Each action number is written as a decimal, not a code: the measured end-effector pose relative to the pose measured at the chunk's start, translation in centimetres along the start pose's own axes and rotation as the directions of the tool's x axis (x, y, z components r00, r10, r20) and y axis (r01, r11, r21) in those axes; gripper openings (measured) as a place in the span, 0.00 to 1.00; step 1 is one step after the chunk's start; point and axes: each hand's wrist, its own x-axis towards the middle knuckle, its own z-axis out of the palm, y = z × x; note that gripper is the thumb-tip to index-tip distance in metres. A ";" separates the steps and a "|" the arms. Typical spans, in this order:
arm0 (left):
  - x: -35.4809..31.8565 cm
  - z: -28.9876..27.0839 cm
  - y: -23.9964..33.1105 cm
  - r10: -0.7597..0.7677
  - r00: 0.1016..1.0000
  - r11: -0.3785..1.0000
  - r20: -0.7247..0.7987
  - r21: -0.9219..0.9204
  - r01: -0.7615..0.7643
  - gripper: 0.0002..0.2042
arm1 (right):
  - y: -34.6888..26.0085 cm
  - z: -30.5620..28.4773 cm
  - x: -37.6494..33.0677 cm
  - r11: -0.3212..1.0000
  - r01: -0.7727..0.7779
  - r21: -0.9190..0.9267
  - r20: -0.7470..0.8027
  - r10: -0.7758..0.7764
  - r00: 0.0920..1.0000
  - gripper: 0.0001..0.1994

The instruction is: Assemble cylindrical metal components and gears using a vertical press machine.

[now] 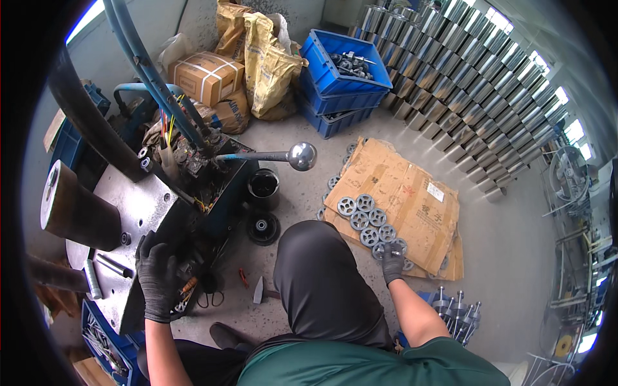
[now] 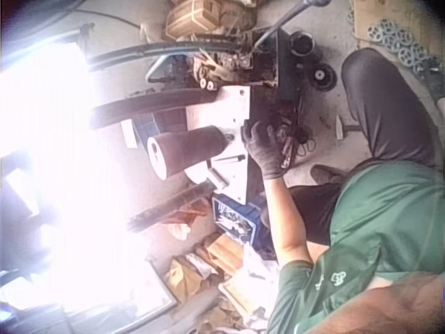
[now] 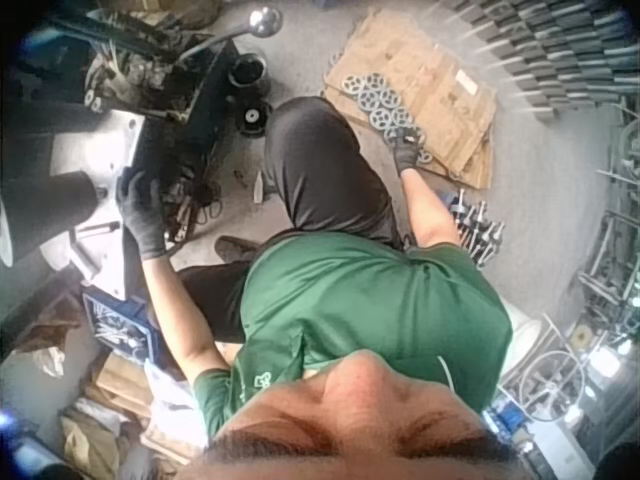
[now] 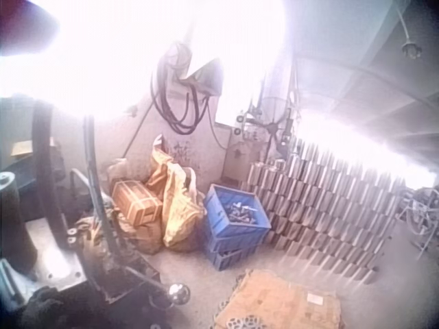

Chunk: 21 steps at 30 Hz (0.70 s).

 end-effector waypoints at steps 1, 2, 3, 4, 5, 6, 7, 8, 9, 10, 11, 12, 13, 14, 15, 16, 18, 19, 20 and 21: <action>0.0 -0.1 0.1 -0.003 1.000 1.000 -0.003 -0.001 0.003 0.17 | -0.1 0.4 -0.5 0.998 0.017 0.057 -0.032 -0.015 0.999 0.19; 0.0 -0.3 0.1 -0.007 1.000 1.000 -0.007 -0.001 0.007 0.17 | -0.5 0.8 -0.9 0.993 0.035 0.115 -0.064 -0.028 0.998 0.21; -0.1 -0.6 0.0 -0.011 1.000 1.000 -0.006 0.009 0.011 0.17 | -0.8 1.3 -1.3 0.992 0.032 0.119 -0.055 -0.026 0.998 0.21; -0.3 -0.9 -0.1 -0.026 1.000 0.999 -0.002 0.020 0.026 0.17 | -1.2 1.9 -1.9 0.813 -0.100 0.573 0.021 0.108 0.994 0.20; -0.3 -1.1 0.0 -0.037 0.999 0.999 -0.001 0.023 0.037 0.17 | -1.4 2.1 -1.9 0.429 -0.213 0.878 0.143 0.189 0.971 0.19; -0.1 -0.7 0.2 -0.035 0.999 0.999 -0.001 0.016 0.035 0.17 | 0.0 1.7 -1.6 0.432 -0.207 0.878 0.136 0.188 0.973 0.19; 0.1 -0.3 0.4 -0.018 1.000 1.000 -0.012 0.006 0.018 0.17 | 1.3 1.5 -1.0 0.609 -0.146 0.780 0.035 0.190 0.981 0.23; 0.3 0.3 0.6 0.000 1.000 1.000 -0.021 -0.008 0.000 0.17 | 2.7 1.4 -0.2 0.761 -0.088 0.643 -0.070 0.173 0.982 0.28; 0.5 0.9 0.7 0.003 1.000 1.000 -0.021 -0.019 -0.003 0.17 | 3.5 1.5 0.6 0.765 -0.080 0.639 -0.081 0.171 0.982 0.28; 0.7 1.6 0.7 0.010 1.000 1.000 -0.023 -0.028 -0.010 0.17 | 4.3 1.5 1.6 0.851 -0.061 0.522 -0.221 0.204 0.954 0.33; 0.8 2.2 0.6 0.014 1.000 0.999 -0.026 -0.029 -0.014 0.16 | 4.6 1.7 2.3 0.916 -0.064 0.396 -0.353 0.216 0.910 0.38; 0.4 1.4 0.2 0.002 1.000 1.000 -0.028 0.005 -0.002 0.16 | 2.5 3.8 1.5 0.909 -0.078 0.410 -0.321 0.224 0.920 0.38; -0.4 -0.2 -0.5 -0.010 1.000 0.998 -0.026 0.067 0.012 0.16 | -1.0 6.2 -0.2 0.858 -0.222 0.463 -0.313 0.393 0.865 0.40; -0.7 -0.8 -0.7 -0.013 1.000 0.995 -0.024 0.099 0.015 0.15 | -3.7 6.8 -0.9 0.792 -0.342 0.505 -0.325 0.542 0.775 0.43; -0.5 -0.3 -0.5 -0.010 0.999 0.996 -0.031 0.085 0.013 0.15 | -3.7 5.8 -0.4 0.626 -0.155 0.764 -0.295 0.553 0.779 0.45; -0.3 0.2 -0.3 0.002 1.000 0.996 -0.031 0.085 0.001 0.15 | -3.8 5.3 0.0 0.630 -0.144 0.763 -0.304 0.546 0.780 0.45; -0.6 -0.2 -0.6 -0.004 1.000 0.993 -0.028 0.117 0.007 0.14 | -7.9 5.8 -2.0 0.871 -0.476 0.117 -0.464 0.472 0.749 0.42; -0.4 0.1 -0.3 0.012 0.999 0.994 -0.037 0.108 -0.008 0.14 | -8.2 5.4 -1.7 0.885 -0.446 0.134 -0.486 0.451 0.749 0.40; -0.1 0.5 0.1 0.031 0.999 0.995 -0.044 0.096 -0.027 0.14 | -7.1 4.9 -0.9 0.888 -0.441 0.134 -0.496 0.445 0.746 0.40; 0.3 1.0 0.5 0.037 0.998 0.996 -0.046 0.081 -0.034 0.14 | -5.2 4.1 0.2 0.902 -0.421 0.095 -0.500 0.409 0.763 0.39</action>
